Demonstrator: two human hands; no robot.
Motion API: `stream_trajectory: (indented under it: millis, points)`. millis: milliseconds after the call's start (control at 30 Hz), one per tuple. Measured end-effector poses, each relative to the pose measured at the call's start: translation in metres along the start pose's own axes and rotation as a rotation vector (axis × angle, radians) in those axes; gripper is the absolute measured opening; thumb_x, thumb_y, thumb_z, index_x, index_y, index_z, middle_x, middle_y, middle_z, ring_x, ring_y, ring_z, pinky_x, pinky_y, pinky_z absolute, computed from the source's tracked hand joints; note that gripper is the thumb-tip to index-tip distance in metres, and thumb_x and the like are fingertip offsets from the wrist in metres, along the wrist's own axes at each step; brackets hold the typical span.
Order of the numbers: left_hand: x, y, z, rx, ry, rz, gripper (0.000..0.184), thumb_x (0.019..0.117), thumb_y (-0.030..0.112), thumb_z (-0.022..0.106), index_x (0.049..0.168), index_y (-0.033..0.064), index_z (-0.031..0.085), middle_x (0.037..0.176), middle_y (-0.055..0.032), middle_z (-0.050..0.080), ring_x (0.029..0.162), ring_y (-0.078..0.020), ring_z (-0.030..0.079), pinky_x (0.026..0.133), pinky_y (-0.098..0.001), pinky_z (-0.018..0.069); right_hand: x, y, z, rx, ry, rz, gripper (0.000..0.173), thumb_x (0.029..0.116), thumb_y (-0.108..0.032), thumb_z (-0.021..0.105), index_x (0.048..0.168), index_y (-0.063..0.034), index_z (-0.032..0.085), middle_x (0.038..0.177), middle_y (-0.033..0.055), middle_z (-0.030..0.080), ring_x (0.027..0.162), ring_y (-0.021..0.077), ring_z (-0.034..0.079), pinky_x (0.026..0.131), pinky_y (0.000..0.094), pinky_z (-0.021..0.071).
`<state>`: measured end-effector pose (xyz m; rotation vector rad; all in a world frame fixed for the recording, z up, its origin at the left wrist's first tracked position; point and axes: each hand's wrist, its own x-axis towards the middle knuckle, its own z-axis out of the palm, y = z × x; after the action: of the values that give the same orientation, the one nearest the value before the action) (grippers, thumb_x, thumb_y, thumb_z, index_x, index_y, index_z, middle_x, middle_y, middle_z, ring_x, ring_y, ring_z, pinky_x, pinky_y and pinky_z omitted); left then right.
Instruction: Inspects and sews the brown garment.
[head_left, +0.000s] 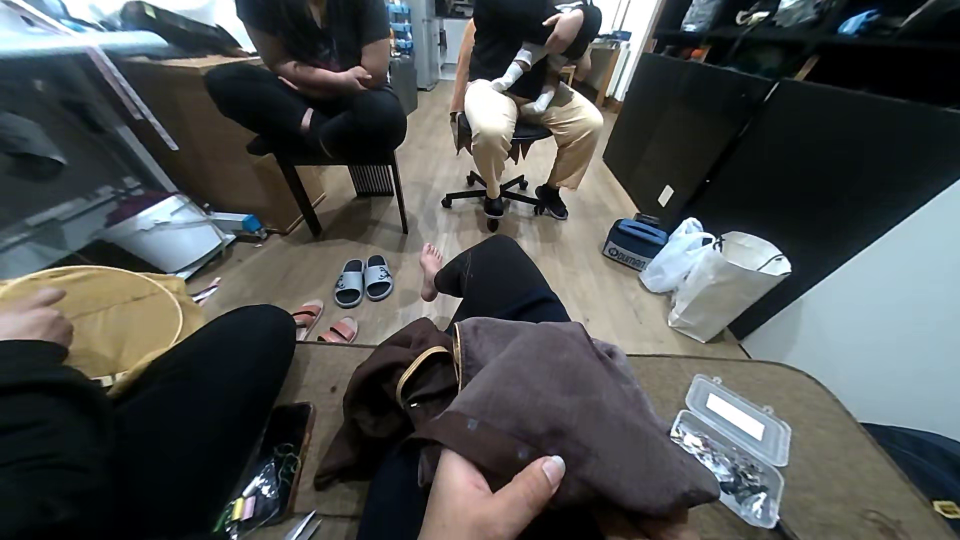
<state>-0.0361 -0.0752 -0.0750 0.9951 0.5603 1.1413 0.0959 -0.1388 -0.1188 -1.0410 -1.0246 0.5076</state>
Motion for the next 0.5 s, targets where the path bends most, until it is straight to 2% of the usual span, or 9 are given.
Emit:
stream_trajectory:
  millis: [200, 500]
  points:
    - [0.0004, 0.0016, -0.0001, 0.001, -0.02, -0.009, 0.038, 0.0824, -0.015, 0.071, 0.114, 0.0026, 0.058, 0.096, 0.0007, 0.078, 0.089, -0.0095, 0.075, 0.085, -0.0307, 0.0632, 0.0002, -0.0028, 0.0015, 0.0, 0.048, 0.025, 0.045, 0.0808, 0.006, 0.077, 0.106, -0.031, 0.069, 0.1, -0.0237, 0.075, 0.096, -0.0089, 0.069, 0.088, 0.0161, 0.0587]
    - [-0.002, 0.0001, 0.0007, -0.017, -0.007, -0.018, 0.041, 0.0816, -0.015, 0.072, 0.115, 0.0024, 0.057, 0.096, 0.0009, 0.078, 0.09, -0.01, 0.076, 0.086, -0.0314, 0.0633, 0.0013, -0.0077, 0.0025, 0.003, 0.042, 0.029, 0.047, 0.0778, 0.006, 0.078, 0.104, -0.0318, 0.07, 0.099, -0.0245, 0.075, 0.094, -0.0102, 0.069, 0.087, 0.0147, 0.0585]
